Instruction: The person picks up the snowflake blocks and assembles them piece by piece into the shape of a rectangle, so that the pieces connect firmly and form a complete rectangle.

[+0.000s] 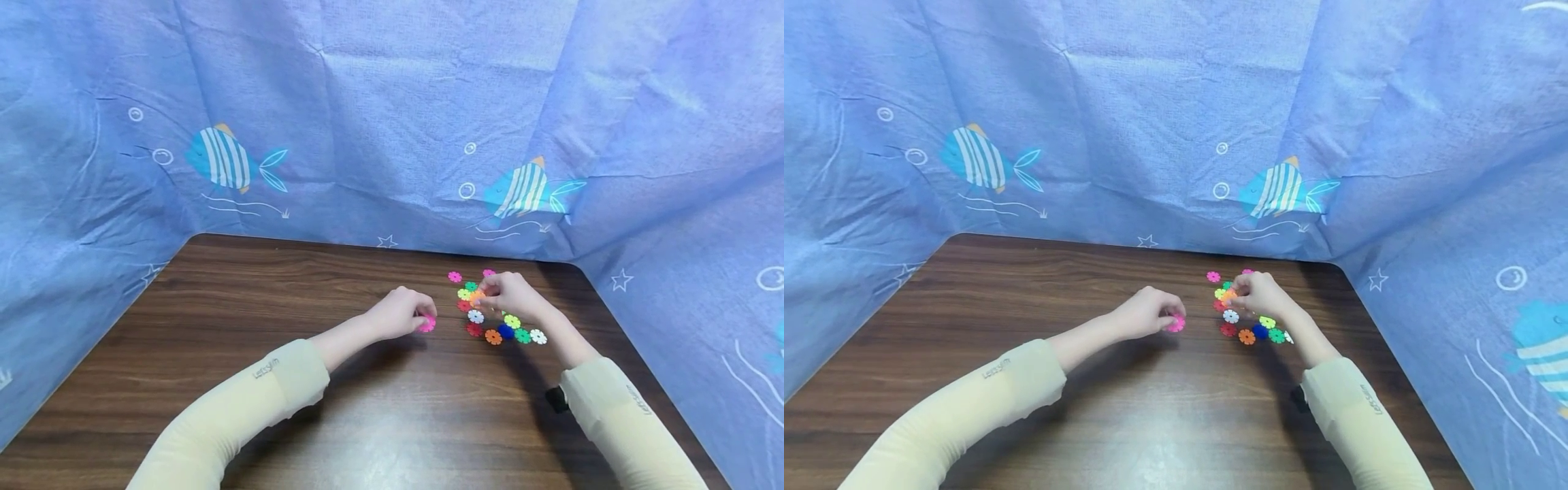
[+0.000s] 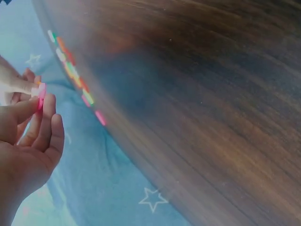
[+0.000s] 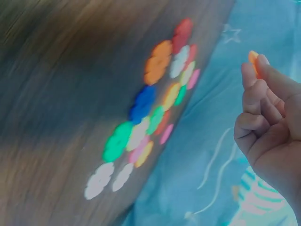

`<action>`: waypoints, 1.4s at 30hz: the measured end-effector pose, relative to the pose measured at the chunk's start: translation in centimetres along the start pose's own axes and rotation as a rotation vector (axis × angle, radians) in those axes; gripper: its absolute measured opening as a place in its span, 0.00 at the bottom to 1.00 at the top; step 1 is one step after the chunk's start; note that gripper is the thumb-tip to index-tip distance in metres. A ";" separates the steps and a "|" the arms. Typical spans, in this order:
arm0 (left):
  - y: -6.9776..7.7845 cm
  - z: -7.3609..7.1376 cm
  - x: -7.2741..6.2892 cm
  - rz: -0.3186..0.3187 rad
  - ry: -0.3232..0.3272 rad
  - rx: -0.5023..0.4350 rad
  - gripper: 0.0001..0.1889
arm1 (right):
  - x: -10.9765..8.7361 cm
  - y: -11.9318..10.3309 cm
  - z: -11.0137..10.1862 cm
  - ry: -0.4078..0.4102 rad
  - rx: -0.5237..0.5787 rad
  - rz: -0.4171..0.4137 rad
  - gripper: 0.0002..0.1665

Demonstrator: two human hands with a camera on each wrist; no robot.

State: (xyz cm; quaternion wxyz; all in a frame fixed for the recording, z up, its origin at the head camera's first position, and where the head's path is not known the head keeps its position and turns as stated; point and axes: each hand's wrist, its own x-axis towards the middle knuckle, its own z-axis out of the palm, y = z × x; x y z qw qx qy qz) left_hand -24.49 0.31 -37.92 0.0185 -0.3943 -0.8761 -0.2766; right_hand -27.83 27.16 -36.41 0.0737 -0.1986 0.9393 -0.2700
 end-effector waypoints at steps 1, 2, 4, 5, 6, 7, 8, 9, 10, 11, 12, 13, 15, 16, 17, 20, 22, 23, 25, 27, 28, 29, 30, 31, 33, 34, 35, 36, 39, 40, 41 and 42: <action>0.0 -0.3 -0.2 -0.018 0.018 -0.013 0.06 | 0.0 -0.4 -0.1 0.014 0.010 -0.020 0.06; 0.1 -0.6 -0.3 -0.037 0.036 -0.028 0.06 | 0.0 -0.8 -0.1 0.029 0.015 -0.038 0.06; 0.3 -1.3 -0.7 -0.075 0.069 -0.058 0.06 | -0.1 -1.7 0.0 0.046 0.035 -0.054 0.08; 0.4 -1.7 -0.9 -0.091 0.087 -0.074 0.06 | -0.2 -2.2 0.0 0.056 0.045 -0.057 0.09; 0.6 -2.1 -1.1 -0.104 0.106 -0.090 0.06 | -0.3 -2.7 0.1 0.062 0.059 -0.057 0.10; 0.7 -2.4 -1.2 -0.117 0.126 -0.101 0.07 | -0.4 -3.2 0.1 0.070 0.071 -0.054 0.11; 0.9 -2.8 -1.4 -0.126 0.146 -0.109 0.07 | -0.6 -3.7 0.2 0.076 0.085 -0.049 0.12; 1.0 -3.1 -1.7 -0.133 0.165 -0.118 0.06 | -0.7 -4.2 0.3 0.079 0.104 -0.047 0.13; 1.1 -3.5 -1.9 -0.142 0.184 -0.124 0.06 | -0.8 -4.7 0.4 0.081 0.122 -0.048 0.15; 1.2 -3.9 -2.1 -0.150 0.204 -0.129 0.06 | -1.0 -5.2 0.4 0.082 0.145 -0.040 0.16; 1.2 -4.2 -2.3 -0.159 0.219 -0.141 0.06 | -1.2 -5.7 0.5 0.082 0.163 -0.041 0.16; 1.3 -4.5 -2.5 -0.168 0.234 -0.148 0.05 | -1.3 -6.1 0.6 0.084 0.184 -0.041 0.17; 1.3 -5.1 -3.0 -0.186 0.266 -0.168 0.05 | -1.6 -7.1 0.7 0.075 0.239 -0.053 0.18; 1.3 -5.4 -3.2 -0.193 0.282 -0.179 0.05 | -1.7 -7.5 0.9 0.071 0.271 -0.058 0.19; 1.3 -5.6 -3.4 -0.197 0.299 -0.195 0.05 | -1.9 -7.9 1.0 0.071 0.298 -0.058 0.18; 1.4 -6.3 -4.1 -0.204 0.347 -0.234 0.05 | -2.3 -9.1 1.5 0.074 0.369 -0.068 0.19; 1.5 -6.5 -4.6 -0.203 0.365 -0.283 0.05 | -2.5 -9.7 1.8 0.087 0.412 -0.060 0.19; 1.6 -6.5 -4.8 -0.204 0.371 -0.301 0.05 | -2.7 -10.0 2.0 0.096 0.428 -0.057 0.19; 1.7 -6.5 -5.3 -0.200 0.394 -0.318 0.05 | -2.9 -10.4 2.3 0.111 0.474 -0.053 0.20; 1.8 -6.4 -5.7 -0.188 0.417 -0.322 0.05 | -3.1 -10.8 2.7 0.118 0.531 -0.056 0.19; 1.9 -6.3 -5.9 -0.178 0.431 -0.312 0.05 | -3.1 -10.9 2.8 0.123 0.563 -0.058 0.20; 1.9 -6.3 -6.0 -0.168 0.450 -0.295 0.05 | -3.2 -11.0 2.9 0.130 0.591 -0.058 0.20; 2.0 -6.2 -6.2 -0.155 0.470 -0.284 0.05 | -3.3 -11.1 3.0 0.135 0.621 -0.059 0.20; 2.1 -6.1 -6.3 -0.145 0.488 -0.274 0.04 | -3.3 -11.3 3.2 0.139 0.651 -0.060 0.20; 2.2 -5.9 -6.5 -0.124 0.521 -0.264 0.04 | -3.3 -11.5 3.4 0.144 0.704 -0.060 0.20; 2.2 -5.8 -6.5 -0.118 0.539 -0.254 0.04 | -3.3 -11.6 3.5 0.146 0.729 -0.061 0.20; 2.2 -5.6 -6.6 -0.114 0.555 -0.248 0.05 | -3.2 -11.8 3.6 0.145 0.748 -0.062 0.21; 2.3 -5.5 -6.7 -0.109 0.567 -0.246 0.05 | -3.2 -11.9 3.6 0.145 0.765 -0.063 0.21; 2.4 -5.2 -6.7 -0.097 0.591 -0.243 0.05 | -3.1 -12.2 3.9 0.147 0.803 -0.056 0.23; 2.5 -5.1 -6.7 -0.090 0.596 -0.246 0.05 | -3.1 -12.3 3.9 0.152 0.811 -0.054 0.22; 2.6 -5.0 -6.7 -0.084 0.600 -0.251 0.05 | -3.1 -12.3 4.0 0.158 0.817 -0.051 0.23; 2.6 -5.0 -6.7 -0.078 0.602 -0.259 0.05 | -3.0 -12.4 4.1 0.163 0.818 -0.046 0.22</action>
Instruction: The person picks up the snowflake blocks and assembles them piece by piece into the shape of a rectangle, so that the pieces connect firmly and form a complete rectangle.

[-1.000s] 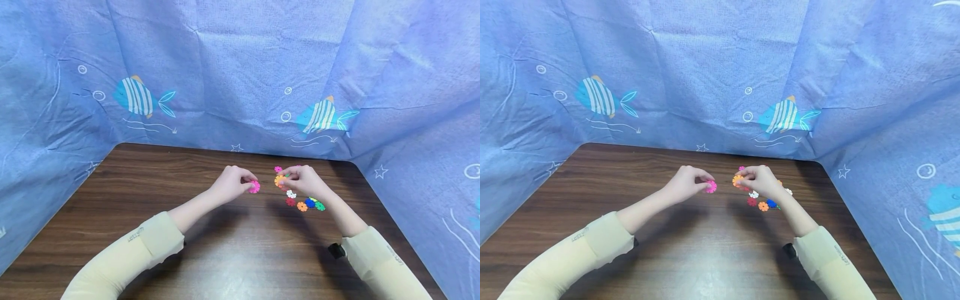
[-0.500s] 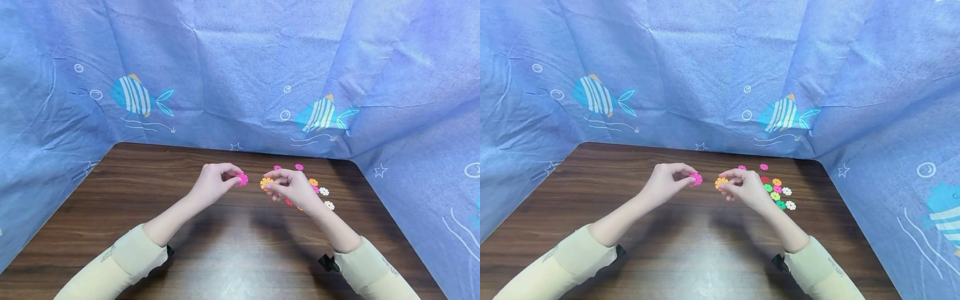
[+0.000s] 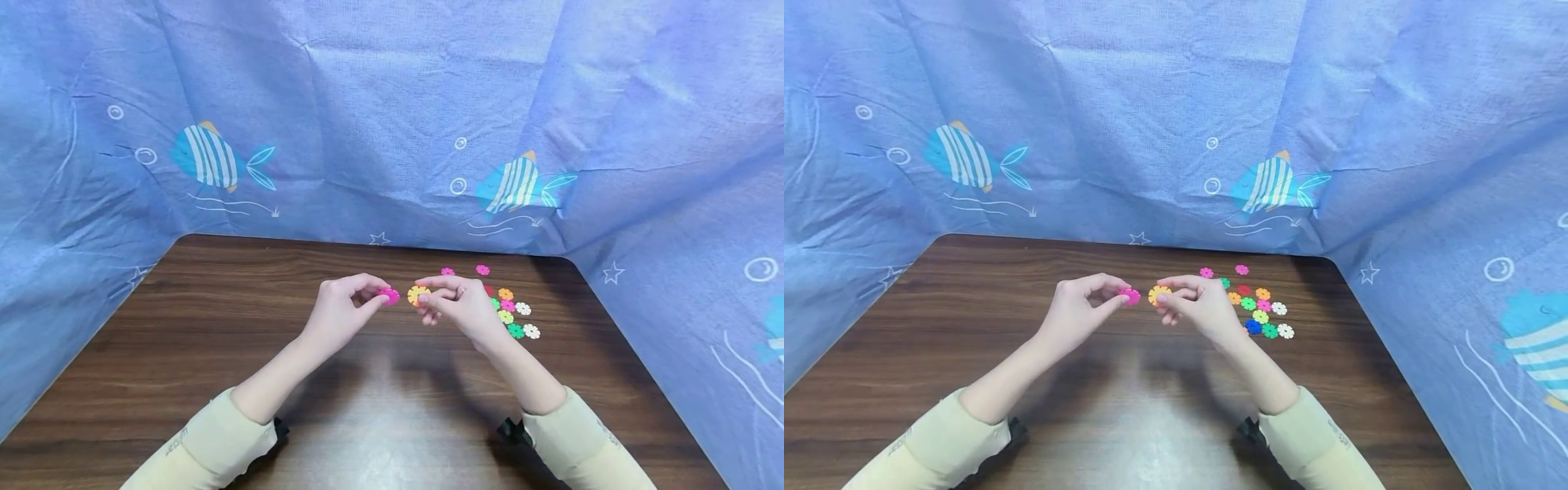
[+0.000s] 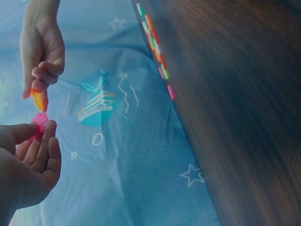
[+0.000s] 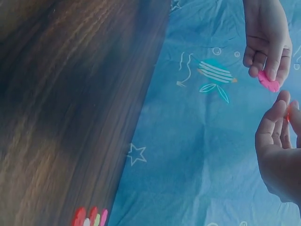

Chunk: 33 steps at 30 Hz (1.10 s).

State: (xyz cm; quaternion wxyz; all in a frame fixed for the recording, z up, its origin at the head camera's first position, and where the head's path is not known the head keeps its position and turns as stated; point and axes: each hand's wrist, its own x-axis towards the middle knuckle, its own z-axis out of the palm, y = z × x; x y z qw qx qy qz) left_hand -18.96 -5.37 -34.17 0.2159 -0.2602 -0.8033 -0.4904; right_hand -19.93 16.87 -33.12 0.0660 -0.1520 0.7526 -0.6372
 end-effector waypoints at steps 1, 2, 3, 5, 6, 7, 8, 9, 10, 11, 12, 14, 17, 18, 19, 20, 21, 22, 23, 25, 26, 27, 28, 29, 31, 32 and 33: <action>0.0 0.0 0.0 0.005 0.003 -0.009 0.04 | 0.0 0.0 0.1 0.005 0.001 0.002 0.22; -0.1 -0.1 -0.1 0.009 0.005 -0.014 0.04 | 0.0 0.0 0.3 0.008 0.001 0.003 0.22; -0.1 -0.1 -0.1 0.013 0.007 -0.021 0.04 | 0.0 0.0 0.4 0.013 -0.002 0.004 0.21; -0.2 -0.1 -0.2 0.021 0.009 -0.017 0.04 | 0.1 0.1 0.6 0.012 -0.003 0.005 0.21; -0.2 -0.1 -0.3 0.028 0.008 -0.013 0.04 | 0.1 0.1 0.7 0.011 -0.007 0.007 0.21; -0.1 -0.1 -0.4 0.036 0.009 -0.005 0.04 | 0.0 0.0 0.8 0.010 -0.009 0.007 0.21; -0.1 -0.1 -0.4 0.043 0.007 0.004 0.04 | 0.0 0.0 0.9 0.008 -0.007 0.009 0.22; -0.1 0.0 -0.5 0.051 0.005 0.011 0.04 | 0.0 0.0 0.9 0.007 -0.007 0.010 0.22; -0.1 0.0 -0.6 0.061 0.003 0.019 0.04 | 0.0 0.0 1.0 0.004 -0.008 0.014 0.23; 0.0 0.1 -0.6 0.070 0.000 0.024 0.04 | 0.0 0.0 1.1 0.002 -0.010 0.017 0.23; 0.0 0.1 -0.7 0.080 0.000 0.029 0.04 | -0.1 0.1 1.1 0.001 -0.008 0.020 0.23; 0.0 0.3 -0.7 0.097 -0.001 0.040 0.04 | -0.1 0.2 1.3 -0.005 -0.001 0.026 0.22; 0.0 0.4 -0.8 0.117 0.003 0.052 0.04 | -0.2 0.4 1.4 -0.011 0.010 0.036 0.22; 0.0 0.5 -0.9 0.123 0.006 0.054 0.04 | -0.2 0.5 1.4 -0.011 0.019 0.042 0.22; -0.1 0.5 -0.9 0.129 0.008 0.055 0.04 | -0.2 0.6 1.5 -0.012 0.029 0.048 0.22; -0.1 0.5 -0.9 0.135 0.009 0.056 0.04 | -0.2 0.7 1.5 -0.014 0.045 0.054 0.23; -0.2 0.6 -1.0 0.140 0.011 0.057 0.04 | -0.2 0.8 1.6 -0.013 0.058 0.061 0.23; -0.2 0.6 -1.0 0.146 0.015 0.058 0.04 | -0.2 0.9 1.6 -0.011 0.072 0.067 0.23; -0.3 0.6 -1.0 0.150 0.018 0.061 0.04 | -0.2 1.0 1.7 -0.011 0.088 0.072 0.23; -0.3 0.6 -1.0 0.158 0.027 0.065 0.04 | -0.2 1.2 1.8 -0.011 0.114 0.080 0.24; -0.4 0.6 -1.0 0.163 0.032 0.066 0.03 | -0.2 1.2 1.8 -0.011 0.125 0.082 0.25; -0.3 0.6 -1.0 0.168 0.036 0.065 0.03 | -0.2 1.3 1.9 -0.010 0.131 0.083 0.25; -0.4 0.6 -1.0 0.174 0.041 0.063 0.03 | -0.2 1.3 1.9 -0.009 0.140 0.084 0.26; -0.4 0.6 -0.9 0.180 0.044 0.060 0.03 | -0.2 1.3 1.9 -0.007 0.148 0.086 0.26; -0.4 0.6 -1.0 0.193 0.052 0.052 0.04 | -0.3 1.3 2.0 -0.001 0.154 0.089 0.26; -0.4 0.6 -1.0 0.198 0.053 0.047 0.04 | -0.3 1.3 2.0 0.001 0.160 0.091 0.25; -0.4 0.6 -1.0 0.202 0.054 0.044 0.04 | -0.4 1.3 2.0 0.003 0.162 0.092 0.25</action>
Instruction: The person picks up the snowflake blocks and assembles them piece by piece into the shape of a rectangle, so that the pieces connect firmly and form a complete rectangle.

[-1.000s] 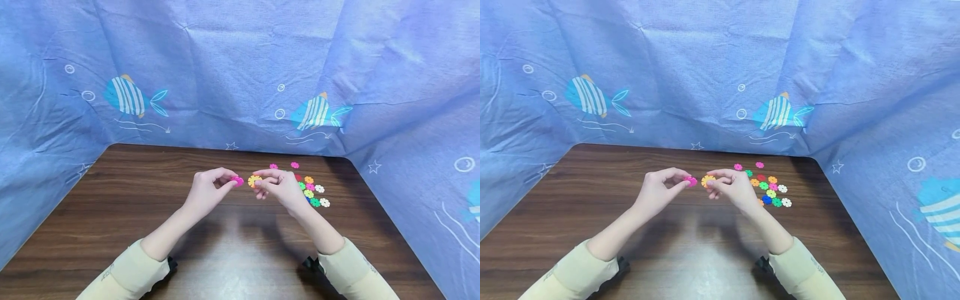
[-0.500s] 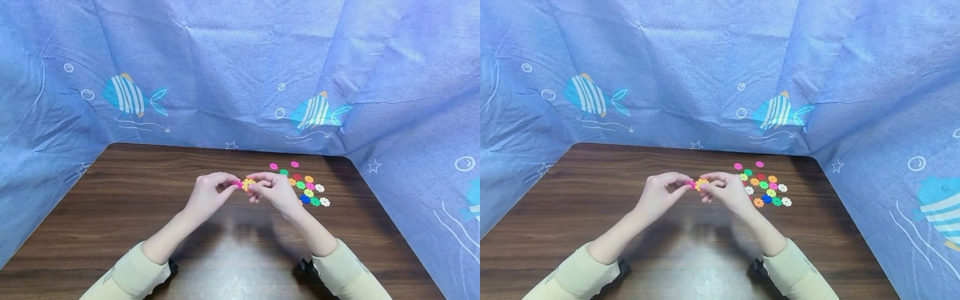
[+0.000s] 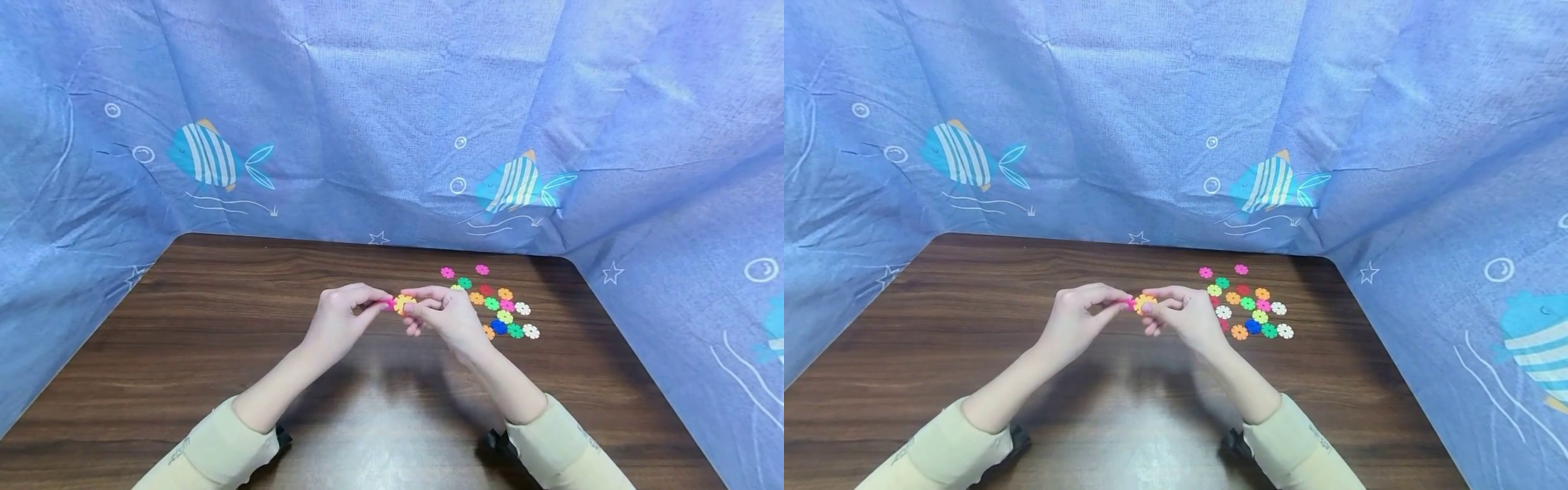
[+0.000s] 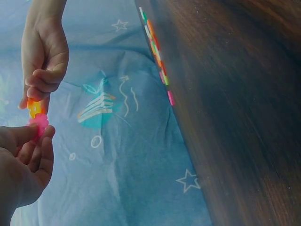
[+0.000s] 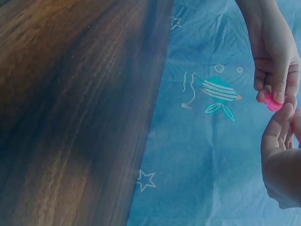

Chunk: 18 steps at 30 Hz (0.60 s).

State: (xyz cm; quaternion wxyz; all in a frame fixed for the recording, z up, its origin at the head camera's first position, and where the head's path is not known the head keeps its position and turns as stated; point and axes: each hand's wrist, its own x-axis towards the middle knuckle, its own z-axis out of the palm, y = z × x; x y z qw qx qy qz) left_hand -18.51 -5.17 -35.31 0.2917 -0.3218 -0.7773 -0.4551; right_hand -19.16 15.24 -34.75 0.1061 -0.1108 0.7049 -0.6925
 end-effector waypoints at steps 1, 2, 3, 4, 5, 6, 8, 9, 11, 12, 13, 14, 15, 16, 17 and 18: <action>0.0 0.0 0.0 0.004 0.000 -0.003 0.04 | 0.0 0.0 0.0 0.000 0.004 0.000 0.25; -0.1 0.0 -0.1 0.006 -0.001 -0.004 0.04 | -0.1 0.0 0.1 0.003 0.007 0.001 0.25; -0.1 0.0 -0.1 0.006 -0.002 -0.006 0.04 | -0.1 0.1 0.2 0.004 0.008 0.000 0.24; -0.1 0.1 -0.2 0.005 -0.004 -0.008 0.04 | -0.1 0.1 0.2 0.004 0.010 -0.001 0.24; -0.1 0.1 -0.2 0.004 -0.006 -0.007 0.04 | -0.2 0.2 0.2 0.005 0.012 -0.001 0.24; -0.1 0.1 -0.3 0.005 -0.008 -0.005 0.04 | -0.2 0.3 0.3 0.005 0.014 -0.004 0.24; -0.1 0.3 -0.4 0.007 -0.011 -0.001 0.04 | -0.2 0.4 0.4 0.006 0.015 -0.010 0.24; -0.1 0.3 -0.4 0.011 -0.012 0.003 0.04 | -0.3 0.5 0.4 0.006 0.013 -0.014 0.23; -0.2 0.4 -0.6 0.021 -0.011 0.012 0.04 | -0.3 0.5 0.4 0.006 0.011 -0.016 0.23; -0.1 0.5 -0.6 0.027 -0.011 0.014 0.04 | -0.3 0.5 0.4 0.006 0.008 -0.016 0.23; -0.1 0.5 -0.6 0.032 -0.011 0.018 0.04 | -0.3 0.5 0.4 0.006 0.004 -0.014 0.23; 0.0 0.6 -0.7 0.037 -0.010 0.021 0.04 | -0.4 0.5 0.4 0.009 0.000 -0.007 0.22; 0.0 0.6 -0.7 0.041 -0.008 0.026 0.04 | -0.4 0.5 0.4 0.012 -0.001 0.001 0.22; 0.0 0.6 -0.8 0.046 -0.006 0.029 0.05 | -0.4 0.5 0.4 0.014 -0.004 0.009 0.22; -0.1 0.7 -0.8 0.050 -0.004 0.031 0.05 | -0.4 0.5 0.4 0.015 -0.006 0.017 0.22; 0.0 0.7 -0.8 0.052 -0.004 0.034 0.05 | -0.5 0.5 0.4 0.016 -0.007 0.024 0.22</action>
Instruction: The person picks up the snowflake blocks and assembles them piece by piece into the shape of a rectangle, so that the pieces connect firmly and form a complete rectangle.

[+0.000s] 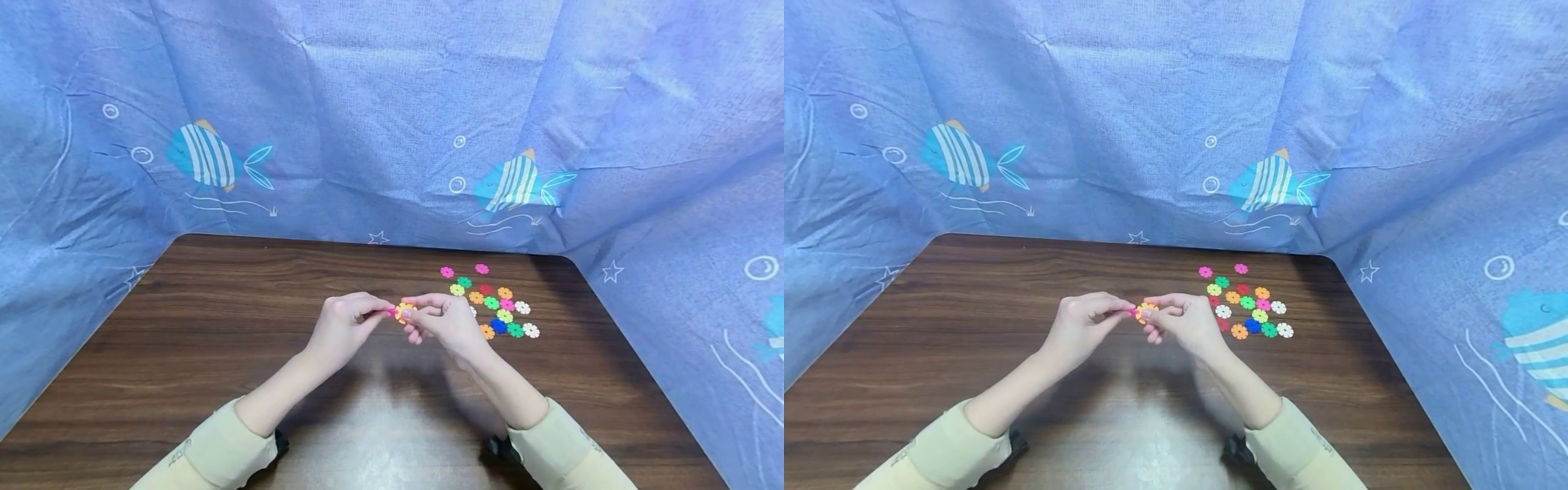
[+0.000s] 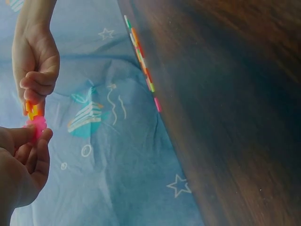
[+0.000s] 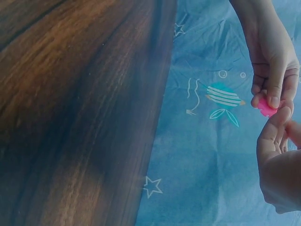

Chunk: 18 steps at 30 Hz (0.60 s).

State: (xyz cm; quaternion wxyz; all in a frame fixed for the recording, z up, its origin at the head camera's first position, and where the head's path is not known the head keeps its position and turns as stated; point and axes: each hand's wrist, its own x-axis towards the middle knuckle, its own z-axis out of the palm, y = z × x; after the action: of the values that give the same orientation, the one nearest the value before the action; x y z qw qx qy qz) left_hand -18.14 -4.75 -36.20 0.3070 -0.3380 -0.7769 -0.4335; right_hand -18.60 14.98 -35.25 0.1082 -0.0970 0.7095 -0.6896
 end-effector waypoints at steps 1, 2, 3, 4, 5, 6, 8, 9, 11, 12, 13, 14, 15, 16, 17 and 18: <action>0.0 0.0 0.0 0.002 0.000 0.003 0.05 | 0.0 0.0 0.0 0.003 0.000 0.007 0.22; 0.0 0.1 -0.1 0.004 -0.001 0.003 0.05 | 0.0 0.0 0.0 0.005 0.000 0.014 0.22; -0.1 0.1 -0.1 0.005 0.000 0.005 0.05 | 0.0 0.0 0.0 0.005 0.003 0.018 0.22; -0.1 0.2 -0.1 0.009 -0.001 0.003 0.06 | 0.0 0.1 0.0 0.006 0.006 0.022 0.22; -0.2 0.2 -0.2 0.012 -0.001 0.004 0.06 | 0.0 0.1 0.0 0.006 0.009 0.025 0.21; -0.3 0.2 -0.2 0.015 -0.001 0.004 0.06 | 0.0 0.2 0.0 0.008 0.010 0.029 0.21; -0.4 0.3 -0.3 0.024 -0.002 0.005 0.07 | 0.1 0.3 0.0 0.009 0.015 0.038 0.21; -0.4 0.3 -0.3 0.028 -0.003 0.006 0.07 | 0.1 0.3 0.1 0.011 0.016 0.043 0.21; -0.5 0.4 -0.4 0.036 -0.011 0.010 0.07 | 0.1 0.5 0.1 0.015 0.013 0.053 0.21; -0.5 0.4 -0.4 0.040 -0.016 0.012 0.07 | 0.1 0.5 0.1 0.017 0.011 0.058 0.21; -0.5 0.4 -0.4 0.044 -0.020 0.017 0.07 | 0.2 0.5 0.1 0.018 0.011 0.062 0.21; -0.5 0.4 -0.4 0.047 -0.026 0.020 0.07 | 0.2 0.6 0.0 0.019 0.008 0.066 0.21; -0.6 0.5 -0.4 0.050 -0.031 0.026 0.07 | 0.2 0.6 0.0 0.020 0.007 0.070 0.20; -0.6 0.5 -0.4 0.054 -0.036 0.031 0.06 | 0.2 0.6 0.0 0.019 0.005 0.074 0.20; -0.6 0.6 -0.4 0.058 -0.040 0.035 0.06 | 0.2 0.6 -0.1 0.017 0.000 0.078 0.20; -0.7 0.6 -0.4 0.062 -0.044 0.038 0.06 | 0.2 0.6 -0.1 0.016 -0.004 0.082 0.20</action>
State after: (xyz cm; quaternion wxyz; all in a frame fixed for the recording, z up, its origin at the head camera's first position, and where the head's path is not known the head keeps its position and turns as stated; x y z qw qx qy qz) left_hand -18.56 -4.59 -37.11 0.3096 -0.3651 -0.7808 -0.4014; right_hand -18.81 15.04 -35.87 0.1303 -0.0626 0.7150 -0.6840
